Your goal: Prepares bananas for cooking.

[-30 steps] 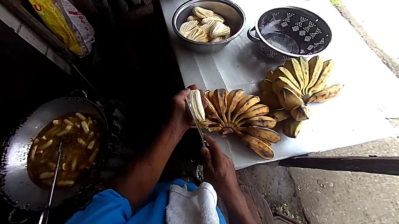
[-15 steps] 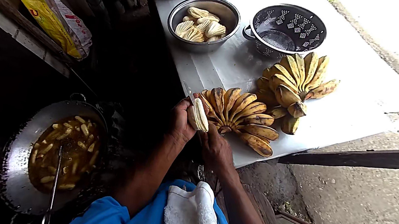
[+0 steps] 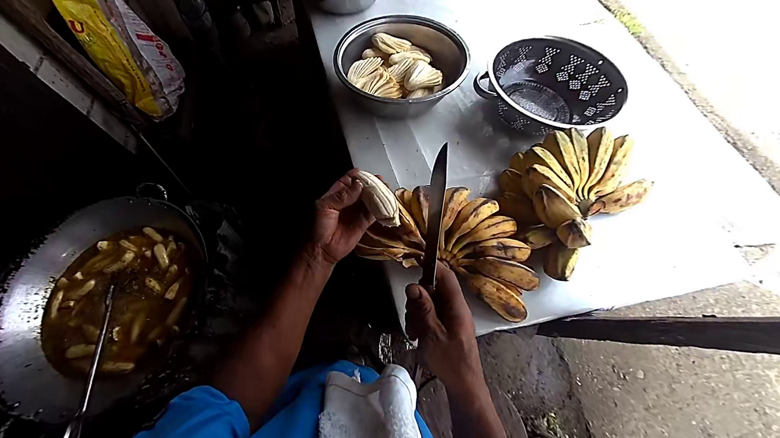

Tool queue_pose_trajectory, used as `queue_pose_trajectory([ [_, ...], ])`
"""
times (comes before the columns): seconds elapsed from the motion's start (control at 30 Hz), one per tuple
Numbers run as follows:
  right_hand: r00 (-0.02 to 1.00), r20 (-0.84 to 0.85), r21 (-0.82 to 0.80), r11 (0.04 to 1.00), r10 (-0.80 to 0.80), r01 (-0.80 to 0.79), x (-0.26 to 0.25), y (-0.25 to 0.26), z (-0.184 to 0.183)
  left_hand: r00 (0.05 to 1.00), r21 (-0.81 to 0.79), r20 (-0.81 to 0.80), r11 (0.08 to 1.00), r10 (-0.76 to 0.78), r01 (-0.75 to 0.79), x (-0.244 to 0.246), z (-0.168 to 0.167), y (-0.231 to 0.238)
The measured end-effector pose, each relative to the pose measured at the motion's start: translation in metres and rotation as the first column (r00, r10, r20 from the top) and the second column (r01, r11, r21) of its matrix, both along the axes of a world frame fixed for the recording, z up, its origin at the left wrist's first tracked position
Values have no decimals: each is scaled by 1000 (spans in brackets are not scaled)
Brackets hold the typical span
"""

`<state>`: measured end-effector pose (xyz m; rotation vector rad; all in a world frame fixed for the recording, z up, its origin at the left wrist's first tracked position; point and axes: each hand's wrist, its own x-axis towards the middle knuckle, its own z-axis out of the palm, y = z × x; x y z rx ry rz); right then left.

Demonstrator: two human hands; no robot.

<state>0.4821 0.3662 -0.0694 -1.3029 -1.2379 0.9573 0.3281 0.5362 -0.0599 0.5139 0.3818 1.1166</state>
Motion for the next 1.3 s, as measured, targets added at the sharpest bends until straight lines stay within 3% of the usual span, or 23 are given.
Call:
queue_pose_trajectory([
  [0.1,989,143,-24,999,-28,32,-2,-1,-8,996,-30,9,995,91,-91,10,4,4],
  [0.2,936,352,-40,998,-29,46,-8,-1,-12,977,-188,-57,959,206,-213,22,18,2],
  [0.3,896,444,-48,998,-18,43,-12,-1,-15,976,-240,-51,946,212,-218,26,15,5],
  [0.47,874,486,-49,998,-16,45,-14,-2,-14,941,-219,-243,932,234,-288,31,12,10],
  [0.67,844,536,-48,998,-11,44,-16,-1,-20,946,-270,-225,918,232,-289,32,22,6],
  [0.83,832,554,-47,997,-25,61,-17,-3,-23,898,-248,-365,903,247,-350,35,22,4],
  [1.3,741,667,-234,965,73,116,-19,38,-19,865,-165,-460,938,201,-306,50,11,-32],
])
